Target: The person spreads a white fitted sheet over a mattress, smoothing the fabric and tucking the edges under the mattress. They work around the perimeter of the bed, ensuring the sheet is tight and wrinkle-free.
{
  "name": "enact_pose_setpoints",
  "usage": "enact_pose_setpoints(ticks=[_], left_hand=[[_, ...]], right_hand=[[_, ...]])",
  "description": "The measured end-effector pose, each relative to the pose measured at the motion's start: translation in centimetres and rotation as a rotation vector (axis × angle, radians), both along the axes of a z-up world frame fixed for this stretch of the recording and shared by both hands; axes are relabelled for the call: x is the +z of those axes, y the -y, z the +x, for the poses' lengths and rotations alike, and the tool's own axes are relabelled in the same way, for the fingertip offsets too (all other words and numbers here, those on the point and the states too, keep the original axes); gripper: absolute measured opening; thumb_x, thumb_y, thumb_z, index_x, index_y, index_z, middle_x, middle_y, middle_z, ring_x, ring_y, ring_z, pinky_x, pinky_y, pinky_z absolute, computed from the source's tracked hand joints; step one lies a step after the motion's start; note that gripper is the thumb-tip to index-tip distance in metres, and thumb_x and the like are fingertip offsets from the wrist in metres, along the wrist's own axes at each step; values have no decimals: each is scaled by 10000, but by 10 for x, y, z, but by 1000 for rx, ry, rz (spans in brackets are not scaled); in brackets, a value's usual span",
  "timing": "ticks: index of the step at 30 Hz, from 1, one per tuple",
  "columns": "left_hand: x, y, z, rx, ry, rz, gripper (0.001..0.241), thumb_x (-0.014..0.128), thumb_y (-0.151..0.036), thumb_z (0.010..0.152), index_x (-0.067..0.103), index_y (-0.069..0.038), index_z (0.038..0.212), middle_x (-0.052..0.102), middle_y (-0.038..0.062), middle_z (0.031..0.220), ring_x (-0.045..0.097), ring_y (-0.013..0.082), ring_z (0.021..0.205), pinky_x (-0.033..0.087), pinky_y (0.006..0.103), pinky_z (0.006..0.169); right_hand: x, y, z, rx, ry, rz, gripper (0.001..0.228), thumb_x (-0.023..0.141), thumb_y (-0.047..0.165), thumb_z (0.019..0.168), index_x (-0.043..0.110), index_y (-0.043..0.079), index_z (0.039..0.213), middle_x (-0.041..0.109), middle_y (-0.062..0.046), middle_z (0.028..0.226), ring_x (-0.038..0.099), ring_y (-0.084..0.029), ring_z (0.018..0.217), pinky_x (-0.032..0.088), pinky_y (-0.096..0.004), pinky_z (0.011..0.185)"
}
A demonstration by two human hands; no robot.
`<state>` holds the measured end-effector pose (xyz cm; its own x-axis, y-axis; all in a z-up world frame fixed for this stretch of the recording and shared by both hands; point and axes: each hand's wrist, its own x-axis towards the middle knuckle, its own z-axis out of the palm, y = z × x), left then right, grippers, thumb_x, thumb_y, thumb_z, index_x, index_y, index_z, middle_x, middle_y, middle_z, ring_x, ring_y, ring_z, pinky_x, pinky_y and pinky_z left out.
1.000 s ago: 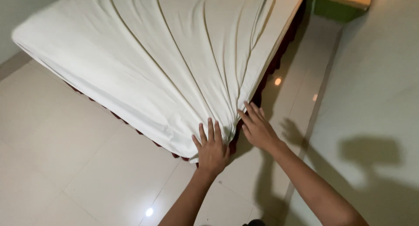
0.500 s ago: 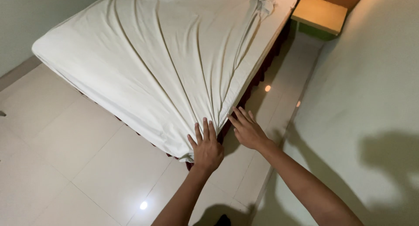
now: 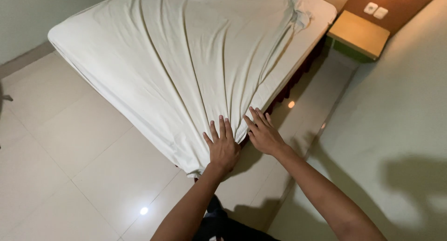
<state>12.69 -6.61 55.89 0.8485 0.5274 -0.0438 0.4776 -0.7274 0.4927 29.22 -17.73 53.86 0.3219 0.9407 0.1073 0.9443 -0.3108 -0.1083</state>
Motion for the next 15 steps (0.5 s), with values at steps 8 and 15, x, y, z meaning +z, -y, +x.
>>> enact_pose_setpoints(ticks=[8,15], left_hand=[[-21,-34,43,32,-24,-25,853,579,-200,886,144,28,1584,38,227,1688,2,529,1531,40,777,1145],[-40,-49,58,122,-67,-41,863,563,-152,847,151,37,1582,23,241,1692,-7,532,1531,46,776,1136]], right_hand=[[-16,-33,50,53,0,-42,622,554,198,959,385,90,1548,234,-202,1652,230,-377,1523,223,-595,1205],[-34,-61,82,120,-97,-121,668,582,178,927,369,124,1558,193,-170,1669,194,-354,1541,200,-588,1210]])
